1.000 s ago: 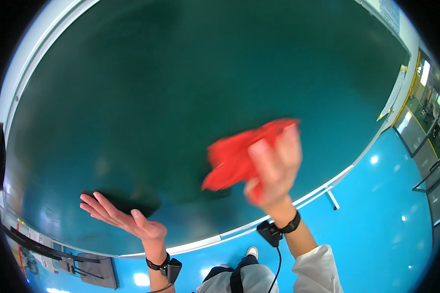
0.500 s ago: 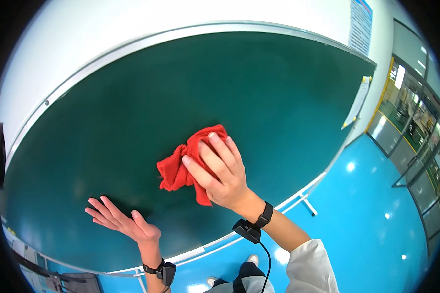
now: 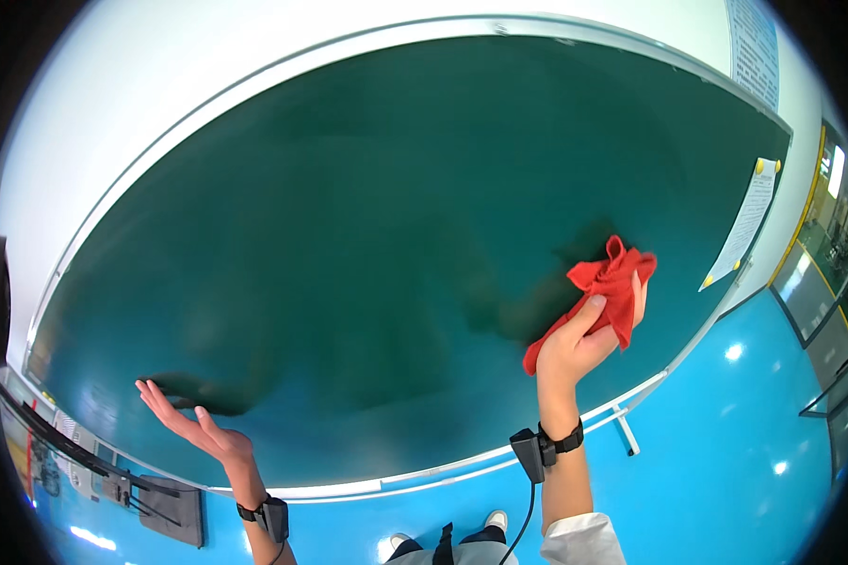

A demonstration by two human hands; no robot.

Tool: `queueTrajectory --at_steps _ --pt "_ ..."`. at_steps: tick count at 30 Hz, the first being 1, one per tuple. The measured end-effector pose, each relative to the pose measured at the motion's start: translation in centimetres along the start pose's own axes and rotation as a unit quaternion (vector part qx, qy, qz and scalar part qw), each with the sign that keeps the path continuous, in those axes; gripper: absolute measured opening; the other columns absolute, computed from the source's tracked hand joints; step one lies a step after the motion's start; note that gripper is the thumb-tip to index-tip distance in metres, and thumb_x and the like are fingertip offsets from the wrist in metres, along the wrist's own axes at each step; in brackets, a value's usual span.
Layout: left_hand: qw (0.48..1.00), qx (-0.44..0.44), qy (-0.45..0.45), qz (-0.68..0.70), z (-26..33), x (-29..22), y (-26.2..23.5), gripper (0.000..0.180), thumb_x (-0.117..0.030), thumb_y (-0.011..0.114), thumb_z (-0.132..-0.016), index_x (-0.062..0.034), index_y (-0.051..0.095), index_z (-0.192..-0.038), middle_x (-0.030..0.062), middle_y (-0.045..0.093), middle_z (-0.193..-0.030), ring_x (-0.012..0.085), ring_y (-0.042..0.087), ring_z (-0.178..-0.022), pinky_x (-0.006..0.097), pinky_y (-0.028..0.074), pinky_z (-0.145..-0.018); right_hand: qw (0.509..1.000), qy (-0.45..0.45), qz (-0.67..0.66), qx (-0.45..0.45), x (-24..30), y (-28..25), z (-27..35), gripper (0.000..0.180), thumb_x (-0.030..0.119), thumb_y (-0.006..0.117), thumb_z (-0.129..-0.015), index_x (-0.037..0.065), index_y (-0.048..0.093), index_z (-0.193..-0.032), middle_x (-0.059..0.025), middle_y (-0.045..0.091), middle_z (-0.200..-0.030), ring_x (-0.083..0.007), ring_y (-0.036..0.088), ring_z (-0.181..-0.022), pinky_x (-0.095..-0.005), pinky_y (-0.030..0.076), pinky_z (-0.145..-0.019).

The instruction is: Cleaning a green chalkboard using a red cloth.

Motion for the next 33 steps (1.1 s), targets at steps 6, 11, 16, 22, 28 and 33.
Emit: queueTrajectory --at_steps 6,11,16,22,28,33 --pt "0.999 -0.01 0.03 0.003 1.2 -5.2 2.1 0.079 -0.049 0.043 -0.102 0.0001 0.027 -0.162 0.0246 0.021 -0.169 0.043 0.02 -0.156 0.057 0.013 -0.126 0.998 -0.052 -0.026 0.025 2.9 1.5 0.9 0.044 0.013 0.052 -0.105 -0.006 0.049 -0.143 -0.0238 0.042 -0.155 -0.0418 0.038 -0.147 -0.0538 0.029 -0.12" --pt "0.99 0.043 0.123 0.053 1.3 -13.9 6.0 0.076 -0.048 0.039 -0.104 -0.0004 0.026 -0.163 0.0242 0.019 -0.17 0.0459 0.013 -0.157 0.061 0.007 -0.125 0.958 -0.253 -0.091 0.1 14.1 6.8 -1.7 0.038 0.006 0.063 -0.09 0.008 0.067 -0.128 -0.0206 0.059 -0.14 -0.042 0.054 -0.135 -0.0557 0.04 -0.113" --pt "0.993 0.038 0.113 0.001 1.6 -14.6 7.5 0.076 -0.051 0.034 -0.104 -0.0035 0.027 -0.163 0.0197 0.019 -0.172 0.0452 0.007 -0.159 0.065 -0.002 -0.123 0.958 -0.273 -0.085 0.012 16.0 8.7 -5.9 0.041 0.009 0.064 -0.086 0.01 0.067 -0.128 -0.0158 0.061 -0.137 -0.0367 0.058 -0.132 -0.0522 0.044 -0.11" --pt "0.993 0.032 0.115 -0.009 1.7 -14.9 7.5 0.078 -0.053 0.035 -0.103 -0.0044 0.028 -0.164 0.0182 0.019 -0.172 0.045 0.007 -0.159 0.064 0.0 -0.124 0.992 -0.119 -0.026 -0.047 3.2 2.0 -9.8 0.037 0.007 0.058 -0.097 0.005 0.063 -0.134 -0.0181 0.059 -0.139 -0.0389 0.051 -0.136 -0.0465 0.037 -0.115" --pt "0.991 0.022 0.125 -0.027 1.8 -15.2 7.7 0.077 -0.053 0.033 -0.104 -0.0045 0.028 -0.164 0.0192 0.02 -0.172 0.0454 0.008 -0.159 0.063 0.001 -0.124 0.975 0.153 -0.022 -0.161 -11.8 -5.3 -3.0 0.03 0.014 0.051 -0.107 -0.001 0.061 -0.131 -0.0134 0.06 -0.135 -0.0277 0.057 -0.127 -0.039 0.04 -0.111" --pt "0.991 0.033 0.125 -0.034 2.0 -14.6 7.7 0.073 -0.046 0.035 -0.104 -0.0029 0.028 -0.163 0.0243 0.018 -0.171 0.0503 0.008 -0.157 0.069 0.003 -0.121 0.979 0.155 -0.006 -0.13 -9.5 -4.1 -2.7 0.029 0.015 0.053 -0.107 -0.003 0.061 -0.128 -0.0139 0.059 -0.137 -0.0287 0.057 -0.127 -0.0388 0.039 -0.111"
Point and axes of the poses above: each hand's wrist, its own z-axis away from the middle knuckle, its own y-axis out of the palm, x = y × z, the point moved 8 cm from there along -z, towards the middle knuckle
